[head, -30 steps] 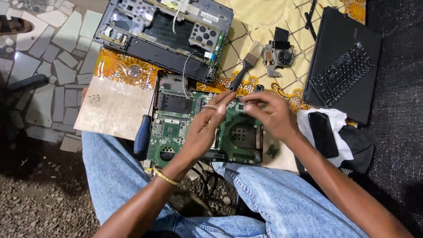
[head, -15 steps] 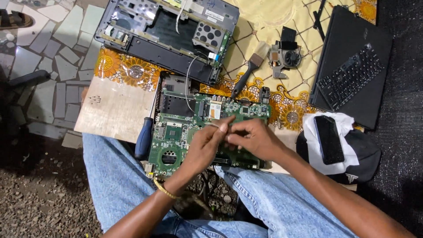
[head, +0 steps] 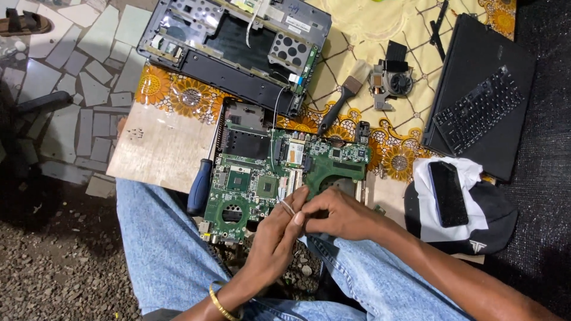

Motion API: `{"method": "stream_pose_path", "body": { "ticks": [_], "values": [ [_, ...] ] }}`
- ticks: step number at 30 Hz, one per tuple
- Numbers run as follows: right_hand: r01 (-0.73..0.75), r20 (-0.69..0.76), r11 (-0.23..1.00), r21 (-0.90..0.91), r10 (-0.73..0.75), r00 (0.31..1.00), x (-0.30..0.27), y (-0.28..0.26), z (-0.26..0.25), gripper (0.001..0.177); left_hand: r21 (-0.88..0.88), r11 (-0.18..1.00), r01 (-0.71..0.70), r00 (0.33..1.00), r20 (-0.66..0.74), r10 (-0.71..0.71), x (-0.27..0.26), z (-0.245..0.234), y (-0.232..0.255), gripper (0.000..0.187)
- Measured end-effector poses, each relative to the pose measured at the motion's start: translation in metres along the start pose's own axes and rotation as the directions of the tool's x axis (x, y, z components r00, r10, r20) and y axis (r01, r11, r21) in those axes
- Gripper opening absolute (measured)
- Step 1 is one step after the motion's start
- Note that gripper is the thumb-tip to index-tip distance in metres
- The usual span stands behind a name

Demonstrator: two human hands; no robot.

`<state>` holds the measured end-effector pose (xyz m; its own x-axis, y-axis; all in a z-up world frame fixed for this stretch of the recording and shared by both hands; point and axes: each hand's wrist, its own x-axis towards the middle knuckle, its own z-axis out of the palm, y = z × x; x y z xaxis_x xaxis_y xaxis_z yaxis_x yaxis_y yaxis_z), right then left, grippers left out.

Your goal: Reconnecting ribbon cables and positioning the motherboard during a laptop repair.

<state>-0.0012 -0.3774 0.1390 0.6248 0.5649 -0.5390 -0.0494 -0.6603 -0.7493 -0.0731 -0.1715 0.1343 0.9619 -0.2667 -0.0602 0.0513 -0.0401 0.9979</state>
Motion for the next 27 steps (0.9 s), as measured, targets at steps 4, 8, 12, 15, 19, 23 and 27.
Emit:
{"method": "stream_pose_path", "body": {
  "ticks": [4,8,12,15,19,23,27],
  "values": [
    [-0.146,0.297,0.985,0.087,0.115,0.948,-0.003,-0.023,-0.001,0.007,-0.026,0.997,0.072,0.997,-0.040,-0.073,-0.012,-0.007,-0.014,0.037],
    [-0.149,0.436,0.989,-0.011,0.139,0.889,-0.006,-0.012,-0.001,0.019,-0.208,0.940,0.271,0.955,-0.065,-0.290,-0.027,-0.014,-0.035,0.010],
    [-0.151,0.477,0.982,-0.114,0.187,0.859,-0.006,-0.016,-0.002,0.016,-0.242,0.904,0.353,0.931,-0.004,-0.365,-0.029,-0.012,-0.045,0.003],
    [-0.144,0.486,0.983,-0.117,0.183,0.854,-0.008,-0.012,-0.003,0.015,-0.195,0.915,0.352,0.935,0.029,-0.354,-0.028,-0.012,-0.053,0.007],
    [-0.151,0.518,0.984,-0.099,0.181,0.836,-0.008,-0.001,-0.003,0.016,-0.103,0.935,0.338,0.940,0.084,-0.331,-0.025,-0.019,-0.041,0.004],
    [-0.181,0.506,0.977,-0.116,0.215,0.835,-0.007,-0.004,-0.003,0.012,-0.018,0.934,0.356,0.930,0.100,-0.353,-0.024,-0.022,-0.037,0.010],
    [-0.190,0.503,0.974,-0.125,0.227,0.834,-0.007,-0.009,-0.005,0.011,0.035,0.935,0.352,0.932,0.073,-0.354,-0.024,-0.020,-0.035,0.012]
  ]
}}
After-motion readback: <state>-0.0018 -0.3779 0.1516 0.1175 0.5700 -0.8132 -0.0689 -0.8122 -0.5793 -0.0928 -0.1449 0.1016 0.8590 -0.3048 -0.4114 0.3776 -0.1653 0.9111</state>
